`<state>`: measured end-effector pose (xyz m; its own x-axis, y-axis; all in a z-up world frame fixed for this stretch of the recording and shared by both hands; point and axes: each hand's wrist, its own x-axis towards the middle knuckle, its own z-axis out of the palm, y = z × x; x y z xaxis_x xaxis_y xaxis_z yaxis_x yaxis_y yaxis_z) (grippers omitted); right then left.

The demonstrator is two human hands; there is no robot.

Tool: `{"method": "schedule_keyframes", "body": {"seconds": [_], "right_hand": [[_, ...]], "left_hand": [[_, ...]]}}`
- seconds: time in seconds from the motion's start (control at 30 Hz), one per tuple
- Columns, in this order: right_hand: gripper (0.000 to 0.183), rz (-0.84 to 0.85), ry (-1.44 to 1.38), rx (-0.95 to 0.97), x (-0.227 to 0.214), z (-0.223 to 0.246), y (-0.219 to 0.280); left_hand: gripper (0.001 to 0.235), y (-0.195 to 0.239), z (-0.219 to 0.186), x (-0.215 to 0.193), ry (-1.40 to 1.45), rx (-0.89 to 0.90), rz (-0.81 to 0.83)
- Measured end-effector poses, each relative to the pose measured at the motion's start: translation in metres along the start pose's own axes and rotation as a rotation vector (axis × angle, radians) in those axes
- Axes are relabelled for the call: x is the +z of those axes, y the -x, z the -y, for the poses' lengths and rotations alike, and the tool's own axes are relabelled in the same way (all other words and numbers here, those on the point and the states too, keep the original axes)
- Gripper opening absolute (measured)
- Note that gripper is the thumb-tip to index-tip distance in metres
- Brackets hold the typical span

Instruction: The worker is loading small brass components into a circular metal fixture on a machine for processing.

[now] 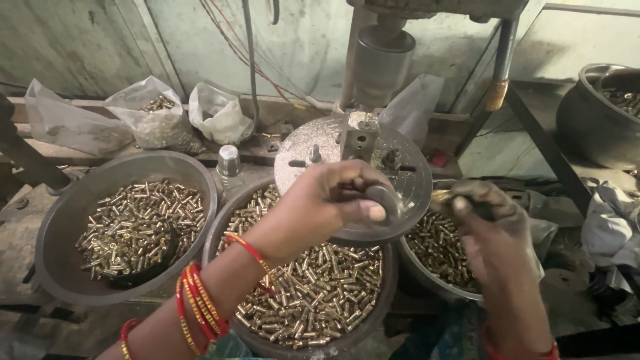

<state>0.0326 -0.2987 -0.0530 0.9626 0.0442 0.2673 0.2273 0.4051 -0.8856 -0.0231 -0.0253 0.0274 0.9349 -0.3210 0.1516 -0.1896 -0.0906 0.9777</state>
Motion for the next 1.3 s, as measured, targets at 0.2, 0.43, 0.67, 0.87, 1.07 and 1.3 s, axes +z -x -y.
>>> {"method": "schedule_keyframes", "body": {"seconds": [0.2, 0.43, 0.67, 0.87, 1.07, 1.3], "right_hand": [[0.019, 0.014, 0.059, 0.017, 0.05, 0.006, 0.016], [0.022, 0.164, 0.073, -0.042, 0.055, 0.001, 0.019], [0.02, 0.114, 0.451, -0.163, 0.072, -0.001, 0.014], [0.02, 0.066, 0.608, -0.28, 0.077, -0.014, 0.016], [0.018, 0.036, 0.747, -0.258, 0.084, -0.01, 0.02], [0.016, 0.045, 0.802, -0.379, 0.087, -0.011, 0.024]], "left_hand": [[0.025, -0.001, 0.002, 0.004, 0.021, 0.076, 0.092], [0.024, 0.0, 0.0, 0.0, -0.044, 0.067, 0.064], [0.019, -0.004, 0.0, -0.003, -0.348, -0.017, -0.131], [0.028, -0.022, 0.027, -0.033, -0.483, 0.261, -0.39], [0.031, -0.027, 0.032, -0.033, -0.555, 0.416, -0.384], [0.028, -0.023, 0.01, -0.004, -0.741, 0.496, -0.382]]}}
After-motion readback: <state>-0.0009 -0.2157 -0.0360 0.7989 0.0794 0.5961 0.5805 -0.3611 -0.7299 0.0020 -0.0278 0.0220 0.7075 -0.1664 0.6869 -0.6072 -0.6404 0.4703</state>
